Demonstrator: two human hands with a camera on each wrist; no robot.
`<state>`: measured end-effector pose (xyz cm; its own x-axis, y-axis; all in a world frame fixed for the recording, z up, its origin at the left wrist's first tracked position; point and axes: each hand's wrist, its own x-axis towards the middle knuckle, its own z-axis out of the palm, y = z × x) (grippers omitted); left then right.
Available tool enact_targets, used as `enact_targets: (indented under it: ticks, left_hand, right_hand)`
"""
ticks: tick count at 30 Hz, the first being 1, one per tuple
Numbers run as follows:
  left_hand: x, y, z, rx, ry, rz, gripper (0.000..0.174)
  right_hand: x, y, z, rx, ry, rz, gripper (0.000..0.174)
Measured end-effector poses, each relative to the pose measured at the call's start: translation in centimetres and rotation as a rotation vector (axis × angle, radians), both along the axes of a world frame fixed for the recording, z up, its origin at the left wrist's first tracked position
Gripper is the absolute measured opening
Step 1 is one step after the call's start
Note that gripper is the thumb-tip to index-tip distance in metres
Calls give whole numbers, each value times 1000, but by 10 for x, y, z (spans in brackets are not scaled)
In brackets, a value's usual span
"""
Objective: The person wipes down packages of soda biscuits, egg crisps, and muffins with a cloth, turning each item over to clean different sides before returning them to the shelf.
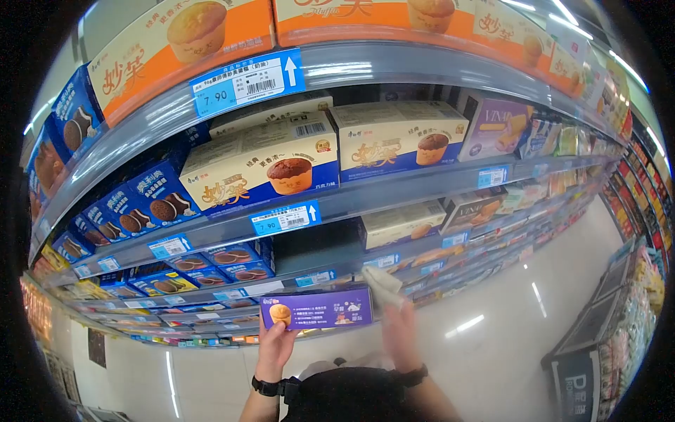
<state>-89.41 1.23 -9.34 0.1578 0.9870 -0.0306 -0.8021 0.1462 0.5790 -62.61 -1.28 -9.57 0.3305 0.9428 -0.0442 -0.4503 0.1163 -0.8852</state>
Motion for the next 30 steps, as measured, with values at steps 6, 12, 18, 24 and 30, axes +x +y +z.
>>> enact_targets:
  ticks: [6, 12, 18, 24, 30]
  left_hand:
    - [13, -6, 28, 60, 233, 231, 94]
    - [24, -9, 37, 127, 399, 356, 103]
    - [35, -10, 39, 93, 438, 392, 98]
    - [41, -12, 35, 233, 738, 426, 101]
    - [24, -7, 36, 177, 478, 417, 102]
  right_hand:
    - [-3, 8, 8, 9, -11, 51, 39]
    - [-10, 5, 23, 3, -47, -42, 35]
    - [-25, -1, 37, 337, -1216, -54, 29]
    - [-73, -18, 53, 431, -731, 283, 30]
    - [-46, 7, 45, 570, -1061, 233, 47]
